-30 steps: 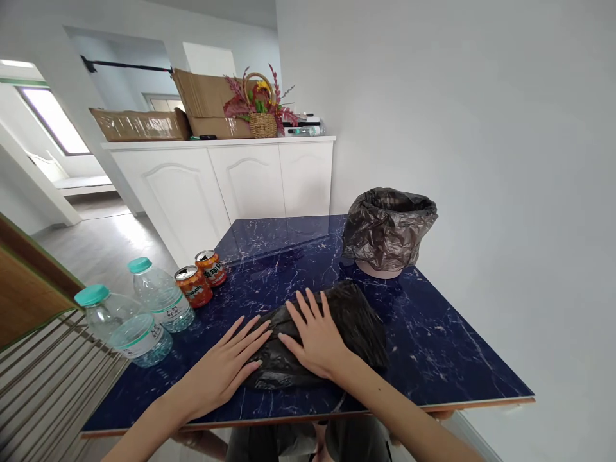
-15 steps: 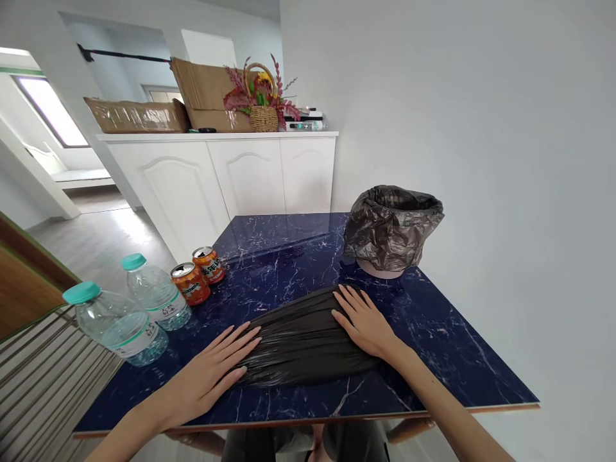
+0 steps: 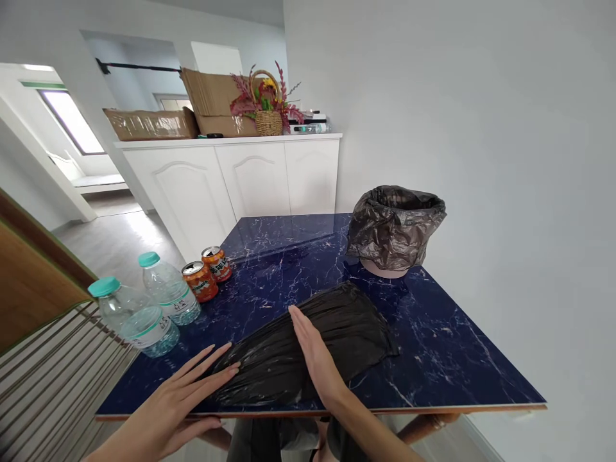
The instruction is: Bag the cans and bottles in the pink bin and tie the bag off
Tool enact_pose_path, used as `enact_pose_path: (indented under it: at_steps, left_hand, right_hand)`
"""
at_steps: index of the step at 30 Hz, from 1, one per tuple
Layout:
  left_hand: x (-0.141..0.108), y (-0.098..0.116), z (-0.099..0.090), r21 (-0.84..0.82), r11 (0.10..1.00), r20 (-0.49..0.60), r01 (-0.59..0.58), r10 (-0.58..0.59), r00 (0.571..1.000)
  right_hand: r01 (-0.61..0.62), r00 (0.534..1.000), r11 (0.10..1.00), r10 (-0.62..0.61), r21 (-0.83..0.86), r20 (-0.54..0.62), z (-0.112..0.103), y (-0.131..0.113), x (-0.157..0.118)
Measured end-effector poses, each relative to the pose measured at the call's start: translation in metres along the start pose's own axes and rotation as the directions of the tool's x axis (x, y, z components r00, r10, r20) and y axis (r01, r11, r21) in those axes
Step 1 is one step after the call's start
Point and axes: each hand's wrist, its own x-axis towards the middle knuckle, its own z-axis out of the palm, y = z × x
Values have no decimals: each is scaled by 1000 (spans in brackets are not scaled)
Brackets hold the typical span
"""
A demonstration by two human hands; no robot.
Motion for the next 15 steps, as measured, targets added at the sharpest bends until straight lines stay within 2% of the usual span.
enact_pose_path:
  at_steps: [3,5,8,10,12,14,15]
  left_hand:
    - [-6,-1,-7,-5,998,-73,-56,55,996]
    - [-4,2,-18,-54,995,-122,-86,78,989]
    - [10,17,-41,-128,985,-238,-112,79,968]
    - [30,31,-58,-147,980,-343,-136,78,936]
    - [56,48,-71,-129,981,-438,-148,78,896]
    - [84,64,-77,-88,992,-545,-90,27,838]
    - [98,70,-77,-75,996,-588,-51,-3,809]
  right_hand:
    - [-96,994,990,100,-106,40,-2,-4,-16]
    - [-122,980,964,154,-238,122,-2,-14,-36]
    - [-58,936,932,175,-357,304,7,-23,-64]
    - [-10,916,935,151,-354,373,19,-23,-74]
    - [-22,940,958,117,-285,320,29,-23,-75]
    - [-117,983,986,132,-121,127,33,-24,-70]
    - [-173,985,985,173,-5,4,32,-26,-66]
